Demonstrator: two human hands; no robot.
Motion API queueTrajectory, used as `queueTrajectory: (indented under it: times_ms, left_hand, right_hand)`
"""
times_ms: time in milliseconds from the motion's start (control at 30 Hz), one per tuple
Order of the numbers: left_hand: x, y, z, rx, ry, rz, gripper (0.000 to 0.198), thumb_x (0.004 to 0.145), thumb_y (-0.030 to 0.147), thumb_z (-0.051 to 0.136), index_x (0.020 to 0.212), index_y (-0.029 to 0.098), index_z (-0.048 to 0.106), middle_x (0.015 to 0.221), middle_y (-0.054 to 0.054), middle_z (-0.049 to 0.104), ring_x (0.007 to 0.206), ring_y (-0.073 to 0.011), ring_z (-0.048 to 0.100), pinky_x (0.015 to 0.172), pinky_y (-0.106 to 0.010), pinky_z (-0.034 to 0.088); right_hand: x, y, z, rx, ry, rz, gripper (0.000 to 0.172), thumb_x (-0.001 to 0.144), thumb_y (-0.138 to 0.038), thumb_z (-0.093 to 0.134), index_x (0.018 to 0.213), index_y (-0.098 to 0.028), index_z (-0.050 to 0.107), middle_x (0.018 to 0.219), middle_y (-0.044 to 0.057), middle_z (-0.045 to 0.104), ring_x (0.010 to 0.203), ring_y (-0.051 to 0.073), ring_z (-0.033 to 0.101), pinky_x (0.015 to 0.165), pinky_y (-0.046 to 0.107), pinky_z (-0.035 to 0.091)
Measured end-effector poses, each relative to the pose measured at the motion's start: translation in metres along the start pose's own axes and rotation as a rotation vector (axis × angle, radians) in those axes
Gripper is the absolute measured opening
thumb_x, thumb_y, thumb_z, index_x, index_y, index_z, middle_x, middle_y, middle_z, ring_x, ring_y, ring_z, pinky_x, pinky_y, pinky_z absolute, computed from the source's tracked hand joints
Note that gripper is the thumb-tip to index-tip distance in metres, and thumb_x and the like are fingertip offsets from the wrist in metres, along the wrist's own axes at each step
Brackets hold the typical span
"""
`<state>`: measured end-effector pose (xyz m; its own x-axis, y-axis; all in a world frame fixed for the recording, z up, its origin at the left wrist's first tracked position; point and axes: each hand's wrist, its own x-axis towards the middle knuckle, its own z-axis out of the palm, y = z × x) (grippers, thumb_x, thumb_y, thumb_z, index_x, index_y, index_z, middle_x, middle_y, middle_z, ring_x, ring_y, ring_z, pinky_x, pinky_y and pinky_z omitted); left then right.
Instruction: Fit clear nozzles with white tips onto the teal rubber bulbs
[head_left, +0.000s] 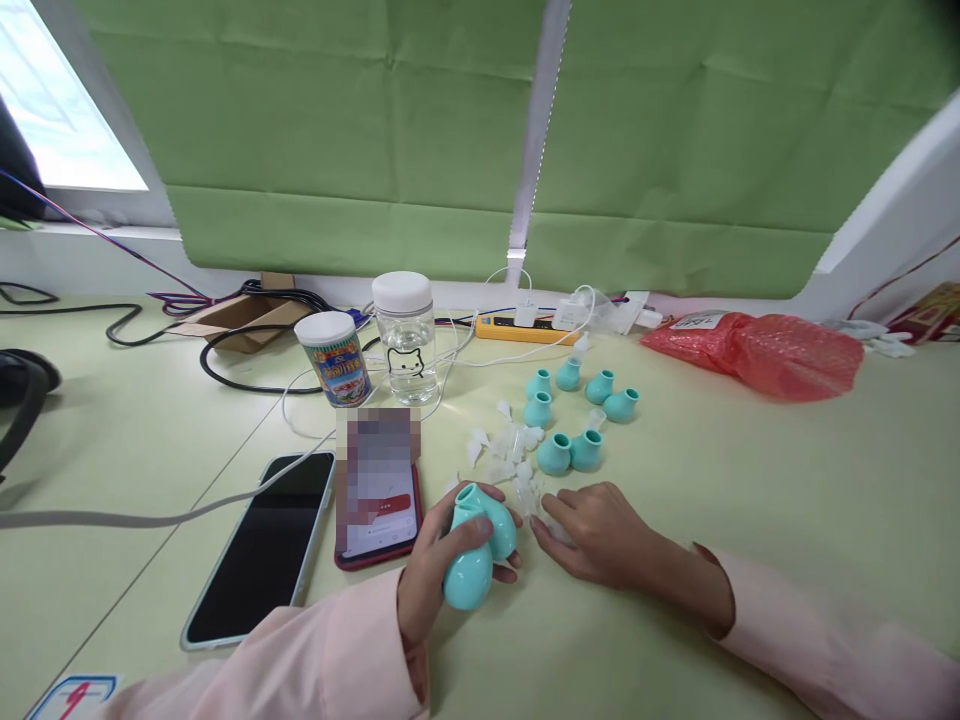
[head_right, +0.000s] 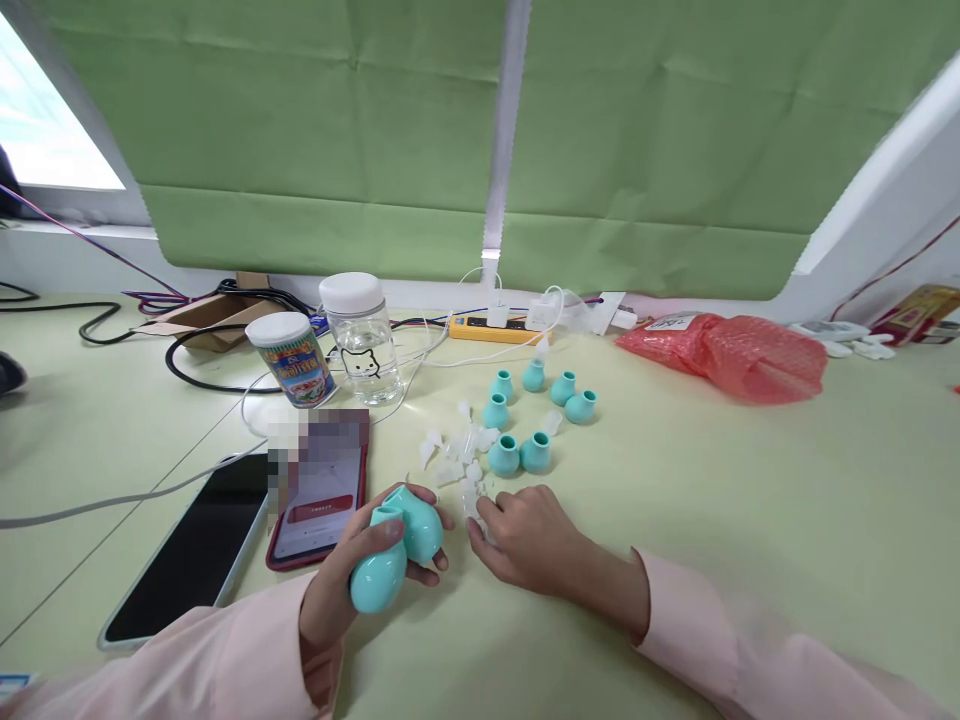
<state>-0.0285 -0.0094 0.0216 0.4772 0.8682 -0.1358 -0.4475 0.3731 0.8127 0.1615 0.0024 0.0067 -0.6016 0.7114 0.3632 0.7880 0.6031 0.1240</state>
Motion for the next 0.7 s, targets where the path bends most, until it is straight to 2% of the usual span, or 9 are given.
queueTrajectory:
  times_ms: [133,300,400,533,600,700]
  left_hand:
    - [0.003,-0.002,-0.001,-0.068,0.001,-0.049,0.024,0.072,0.03,0.053,0.09,0.016,0.05,0.078,-0.005,0.059,0.06,-0.0168,0.058,0.057,-0.031,0.048]
    - [0.003,-0.003,-0.001,-0.091,0.011,-0.036,0.023,0.075,0.031,0.049,0.091,0.015,0.049,0.077,-0.007,0.059,0.061,-0.0173,0.057,0.054,-0.031,0.048]
    - [0.004,-0.004,0.0,-0.089,0.03,-0.045,0.024,0.078,0.033,0.044,0.093,0.014,0.048,0.074,-0.006,0.058,0.061,-0.0174,0.056,0.052,-0.031,0.049]
    - [0.006,-0.006,0.0,-0.054,0.039,-0.095,0.028,0.079,0.037,0.04,0.095,0.015,0.045,0.069,-0.004,0.054,0.057,-0.0186,0.055,0.044,-0.031,0.048]
    - [0.007,-0.007,0.001,-0.056,0.024,-0.101,0.029,0.078,0.039,0.042,0.096,0.016,0.043,0.069,-0.003,0.053,0.058,-0.0192,0.055,0.044,-0.032,0.048]
    - [0.007,-0.01,0.001,-0.049,-0.011,-0.087,0.034,0.076,0.044,0.047,0.098,0.018,0.043,0.072,-0.003,0.052,0.061,-0.0189,0.056,0.047,-0.031,0.049]
  right_hand:
    - [-0.003,0.002,0.013,-0.024,0.109,-0.051,0.033,0.083,-0.033,0.035,0.062,-0.015,0.053,0.051,0.002,0.052,0.043,0.011,0.042,0.043,0.026,0.014]
    - [-0.003,0.01,0.014,-0.067,0.228,-0.128,0.033,0.08,-0.04,0.038,0.073,-0.013,0.055,0.059,0.004,0.055,0.046,0.013,0.046,0.042,0.025,0.022]
    - [-0.004,0.014,0.013,-0.074,0.331,-0.161,0.031,0.077,-0.042,0.043,0.077,-0.013,0.055,0.067,0.006,0.058,0.053,0.014,0.05,0.048,0.026,0.031]
    - [-0.006,0.018,0.011,-0.085,0.396,-0.16,0.029,0.073,-0.041,0.048,0.084,-0.014,0.052,0.08,0.009,0.058,0.064,0.018,0.053,0.059,0.033,0.037]
    - [-0.005,0.017,0.006,-0.03,0.457,-0.199,0.032,0.071,-0.04,0.051,0.092,-0.016,0.048,0.088,0.01,0.055,0.074,0.022,0.053,0.064,0.038,0.039]
    - [-0.001,0.007,-0.008,0.186,0.468,-0.299,0.054,0.068,-0.04,0.055,0.113,-0.019,0.035,0.112,0.014,0.043,0.101,0.03,0.044,0.077,0.046,0.038]
